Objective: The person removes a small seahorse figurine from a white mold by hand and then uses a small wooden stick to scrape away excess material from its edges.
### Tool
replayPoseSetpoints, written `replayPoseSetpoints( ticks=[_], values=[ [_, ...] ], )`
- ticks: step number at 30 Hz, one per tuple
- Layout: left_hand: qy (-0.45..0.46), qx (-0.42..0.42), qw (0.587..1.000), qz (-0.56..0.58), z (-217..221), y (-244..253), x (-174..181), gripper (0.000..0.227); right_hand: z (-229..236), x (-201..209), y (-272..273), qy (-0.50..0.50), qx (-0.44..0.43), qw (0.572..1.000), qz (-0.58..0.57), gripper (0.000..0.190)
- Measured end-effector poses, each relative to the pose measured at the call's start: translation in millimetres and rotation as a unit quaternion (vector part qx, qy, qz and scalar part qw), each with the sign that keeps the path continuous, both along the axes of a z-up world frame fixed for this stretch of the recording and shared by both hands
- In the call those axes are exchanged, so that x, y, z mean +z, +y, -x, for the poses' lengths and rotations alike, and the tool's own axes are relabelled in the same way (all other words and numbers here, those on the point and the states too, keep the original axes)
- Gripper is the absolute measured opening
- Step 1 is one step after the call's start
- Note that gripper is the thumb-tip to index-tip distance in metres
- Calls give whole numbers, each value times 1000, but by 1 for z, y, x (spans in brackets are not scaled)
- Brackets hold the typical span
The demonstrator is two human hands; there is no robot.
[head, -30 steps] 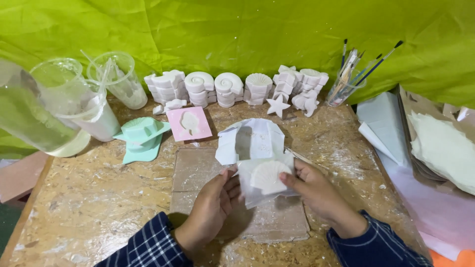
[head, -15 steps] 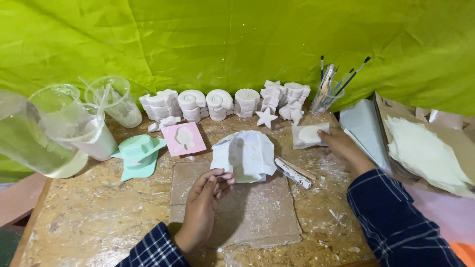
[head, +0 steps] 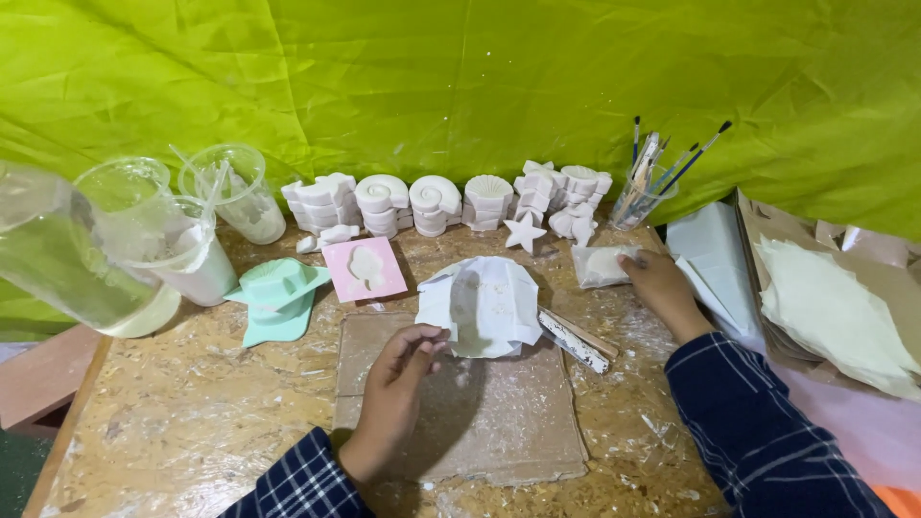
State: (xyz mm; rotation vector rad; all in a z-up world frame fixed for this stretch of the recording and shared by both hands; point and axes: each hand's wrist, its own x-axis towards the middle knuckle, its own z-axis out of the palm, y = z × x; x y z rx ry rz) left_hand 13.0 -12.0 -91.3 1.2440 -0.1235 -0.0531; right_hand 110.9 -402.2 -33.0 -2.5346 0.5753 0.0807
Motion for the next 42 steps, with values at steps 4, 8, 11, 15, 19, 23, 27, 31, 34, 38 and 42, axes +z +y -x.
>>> replayPoseSetpoints(
  ticks=[4, 8, 11, 15, 19, 23, 27, 31, 34, 38, 42],
  values=[
    [-254, -15, 875, -412, -7, 14, 34, 39, 5, 12, 13, -6, 12, 1000, 27, 59],
    [-371, -50, 737, -563, -12, 17, 37, 47, -1, 10, 12, 24, 6, 998, 60, 49],
    [-331, -115, 701, -621, -14, 18, 43, 69, -11, -6, -5, 26, 6, 997, 78, 47],
    [-283, -170, 667, -668, -20, 18, 40, 81, -10, -2, -14, 19, 9, 998, 55, 43],
    [-304, -153, 656, -674, -24, 17, 42, 74, -8, 3, -15, 4, -3, 998, 70, 47],
    [-263, -179, 659, -681, -26, 12, 45, 83, 5, 16, 9, -40, 42, 995, 79, 50],
    [-280, -184, 645, -686, -30, 10, 42, 75, 7, 7, 16, -81, 87, 988, 98, 56],
    [-371, -100, 670, -635, -26, 18, 22, 47, -3, 25, 26, -116, 102, 982, 110, 45],
    [-394, -70, 691, -603, -21, 19, 18, 31, -21, 35, 32, -176, 128, 970, 109, 41],
    [-472, -137, 681, -544, -12, 24, 22, 53, -59, 39, 39, -210, 220, 943, 136, 47],
    [-496, -187, 685, -500, 3, 25, 51, 36, -87, 47, 54, -154, 254, 933, 203, 76]
  ],
)
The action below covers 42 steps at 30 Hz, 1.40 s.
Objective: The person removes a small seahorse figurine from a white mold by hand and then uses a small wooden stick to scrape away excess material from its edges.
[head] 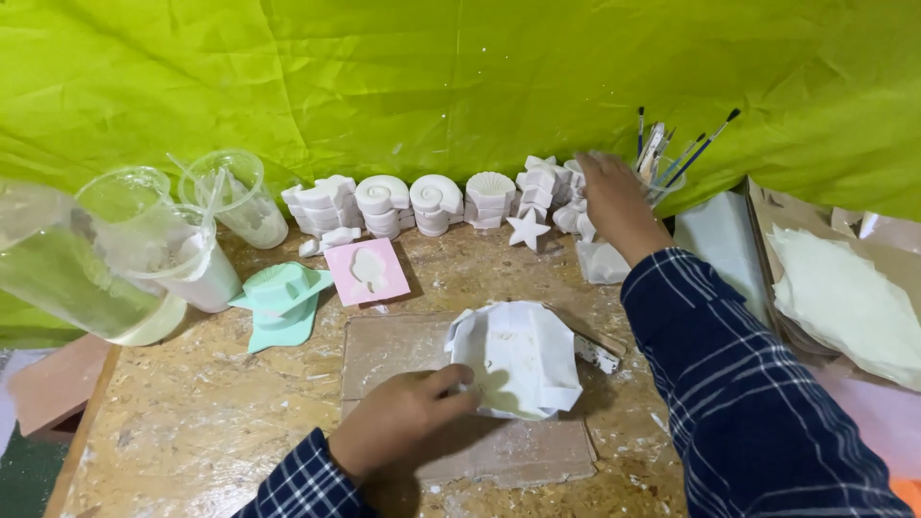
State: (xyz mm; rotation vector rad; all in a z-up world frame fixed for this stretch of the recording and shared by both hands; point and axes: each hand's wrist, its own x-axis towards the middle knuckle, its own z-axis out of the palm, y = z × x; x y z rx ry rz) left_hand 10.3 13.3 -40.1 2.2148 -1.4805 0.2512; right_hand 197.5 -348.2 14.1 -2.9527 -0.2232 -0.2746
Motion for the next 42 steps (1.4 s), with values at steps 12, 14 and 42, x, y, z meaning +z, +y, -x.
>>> replayPoseSetpoints(
  ticks=[12, 14, 42],
  values=[
    [34, -63, 996, 55, 0, -2, 10, 30, 21, -75, 0, -133, -106, 984, 53, 69],
    [26, -61, 996, 64, 0, -2, 9, 29, 22, -73, 2, -110, -115, 987, 11, 69],
    [-12, -10, 997, 74, -3, 6, 13, 28, 123, 55, 77, 123, -192, 838, -496, 67]
  ],
)
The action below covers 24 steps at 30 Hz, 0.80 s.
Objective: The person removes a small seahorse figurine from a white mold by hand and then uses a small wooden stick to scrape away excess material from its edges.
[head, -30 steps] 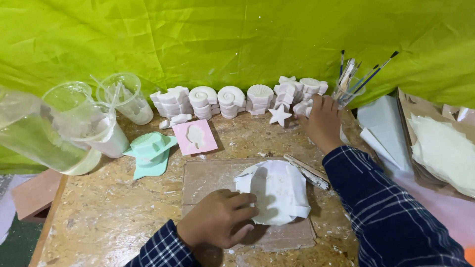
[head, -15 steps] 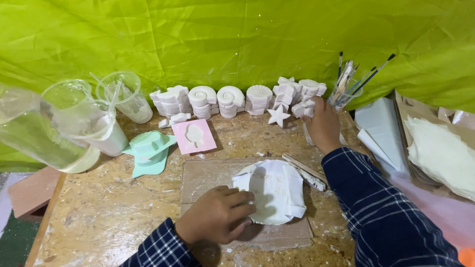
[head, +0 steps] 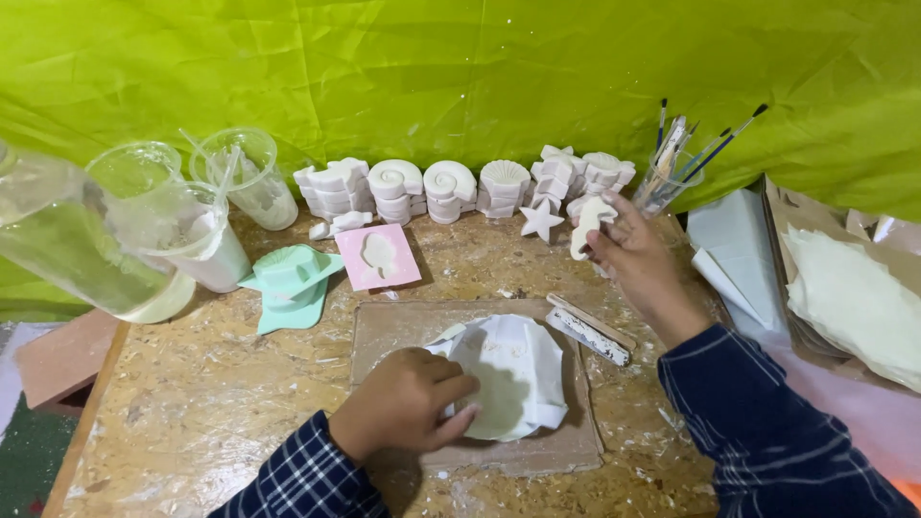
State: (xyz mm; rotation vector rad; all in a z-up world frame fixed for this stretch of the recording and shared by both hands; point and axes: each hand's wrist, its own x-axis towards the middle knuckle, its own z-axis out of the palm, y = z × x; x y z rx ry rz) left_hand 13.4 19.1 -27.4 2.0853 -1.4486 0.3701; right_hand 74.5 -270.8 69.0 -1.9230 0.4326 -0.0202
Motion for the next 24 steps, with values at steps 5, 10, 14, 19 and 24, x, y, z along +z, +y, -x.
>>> replayPoseSetpoints(
  ticks=[5, 10, 14, 19, 24],
  values=[
    [355, 96, 897, 246, 11, -13, -9, 23, 33, -17, 12, 7, 66, 965, -253, 83],
    [555, 121, 746, 347, 15, -25, -6, 37, 73, -10, 44, 94, 168, 980, -59, 76],
    [632, 65, 706, 314, 27, -32, 3, 80, 88, -30, 59, 37, 249, 964, -91, 58],
    [580, 49, 765, 276, 38, -42, 7, 77, 96, -25, 65, -10, 254, 965, 59, 41],
    [647, 62, 691, 315, 37, -41, 5, 63, 77, -28, 22, -132, 244, 925, 258, 44]
  ],
)
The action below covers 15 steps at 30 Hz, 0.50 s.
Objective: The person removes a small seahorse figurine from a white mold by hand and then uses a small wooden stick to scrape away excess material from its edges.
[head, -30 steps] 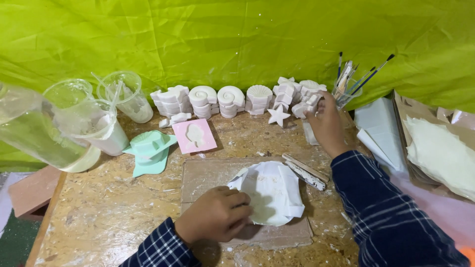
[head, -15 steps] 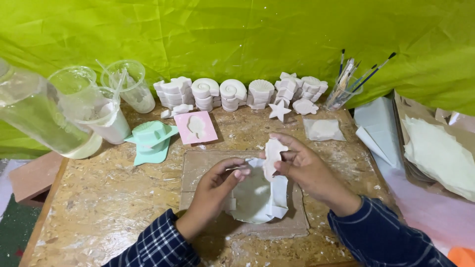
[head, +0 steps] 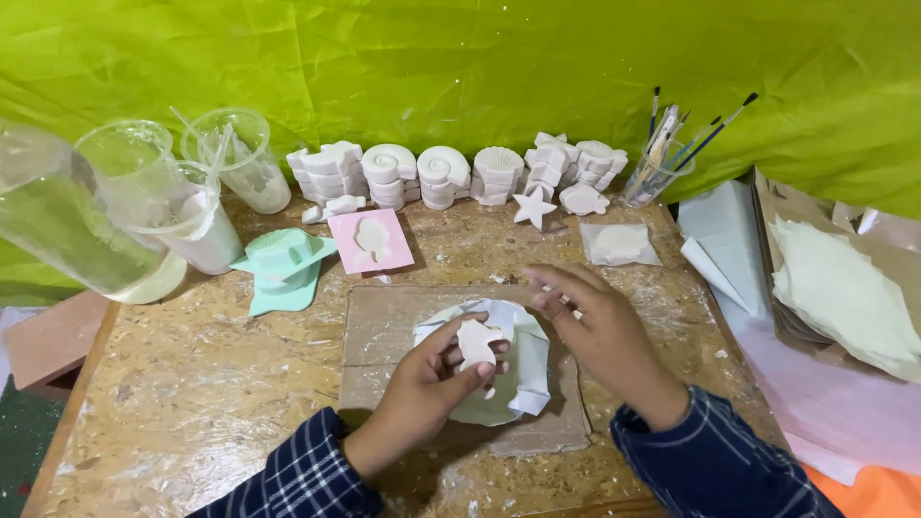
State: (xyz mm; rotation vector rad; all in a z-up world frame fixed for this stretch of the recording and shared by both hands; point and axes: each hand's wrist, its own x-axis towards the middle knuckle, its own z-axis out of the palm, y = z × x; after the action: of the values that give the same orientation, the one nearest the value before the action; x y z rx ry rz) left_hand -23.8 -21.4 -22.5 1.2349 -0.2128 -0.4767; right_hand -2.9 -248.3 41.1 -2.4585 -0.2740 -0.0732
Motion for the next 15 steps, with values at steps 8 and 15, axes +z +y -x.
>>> replayPoseSetpoints(
  ticks=[8, 15],
  values=[
    [15, -4, 1000, -17, 7, 1, -7, 74, -32, -73, -52, -7, -41, 978, 204, 37],
    [26, -4, 998, -56, 9, 1, 0, 64, -37, -69, -72, -19, -55, 975, 213, 44]
  ],
)
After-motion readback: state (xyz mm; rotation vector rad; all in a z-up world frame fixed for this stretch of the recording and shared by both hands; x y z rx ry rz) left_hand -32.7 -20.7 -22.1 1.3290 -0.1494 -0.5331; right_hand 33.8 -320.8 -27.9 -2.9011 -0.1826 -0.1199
